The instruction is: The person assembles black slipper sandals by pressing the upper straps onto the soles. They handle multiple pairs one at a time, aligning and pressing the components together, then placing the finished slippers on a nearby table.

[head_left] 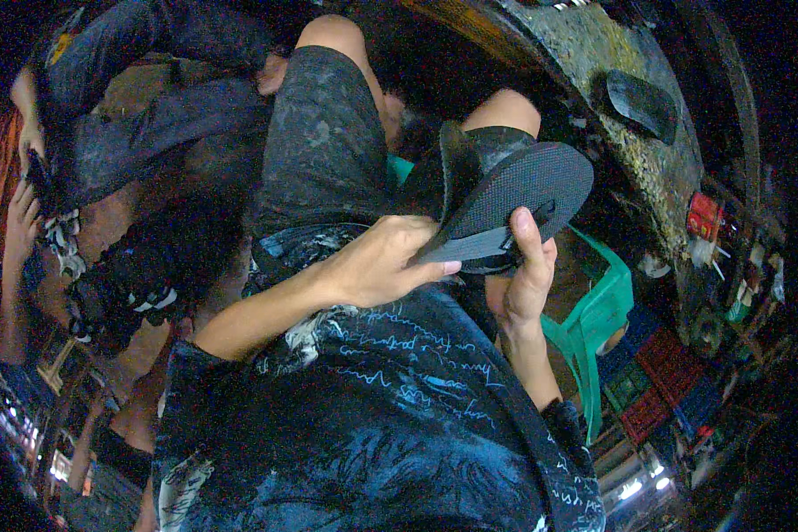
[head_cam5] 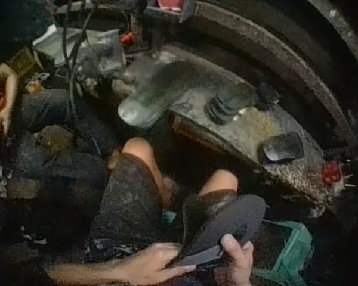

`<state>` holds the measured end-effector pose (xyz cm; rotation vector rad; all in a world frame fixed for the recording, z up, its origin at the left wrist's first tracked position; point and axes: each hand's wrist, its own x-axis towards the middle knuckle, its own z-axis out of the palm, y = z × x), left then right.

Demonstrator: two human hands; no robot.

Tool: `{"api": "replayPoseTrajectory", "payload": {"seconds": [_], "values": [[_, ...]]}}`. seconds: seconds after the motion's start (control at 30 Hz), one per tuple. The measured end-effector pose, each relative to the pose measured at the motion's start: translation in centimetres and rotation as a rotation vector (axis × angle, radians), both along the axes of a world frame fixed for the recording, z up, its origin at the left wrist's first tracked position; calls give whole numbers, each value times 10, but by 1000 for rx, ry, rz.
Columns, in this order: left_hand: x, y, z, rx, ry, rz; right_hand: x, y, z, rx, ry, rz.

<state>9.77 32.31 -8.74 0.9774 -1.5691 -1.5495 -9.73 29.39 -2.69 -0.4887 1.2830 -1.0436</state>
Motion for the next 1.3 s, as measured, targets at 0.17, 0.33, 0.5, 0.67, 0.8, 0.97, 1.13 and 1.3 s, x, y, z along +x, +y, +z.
{"api": "replayPoseTrajectory", "payload": {"seconds": [0.17, 0.33, 0.5, 0.67, 0.8, 0.97, 1.13, 1.3], "values": [[0, 0, 30, 102, 114, 353, 3, 0, 5, 26, 50, 20], [6, -26, 59, 133, -20, 268, 8, -1, 8, 7, 60, 37], [13, -36, 67, 355, -129, 102, 12, -1, 11, -16, 113, 40], [9, -30, 64, 405, -45, 155, 7, 0, 14, 36, 107, 106], [14, -28, 55, 397, -82, 239, -5, 1, 4, -132, 165, 164], [33, -24, 38, 573, 62, 496, -8, 11, -15, -451, 169, 210], [34, -19, 32, 644, 273, 555, -2, 32, -31, -379, 424, 435], [33, -18, 36, 637, 235, 485, -5, 31, -34, -450, 533, 420]]}}
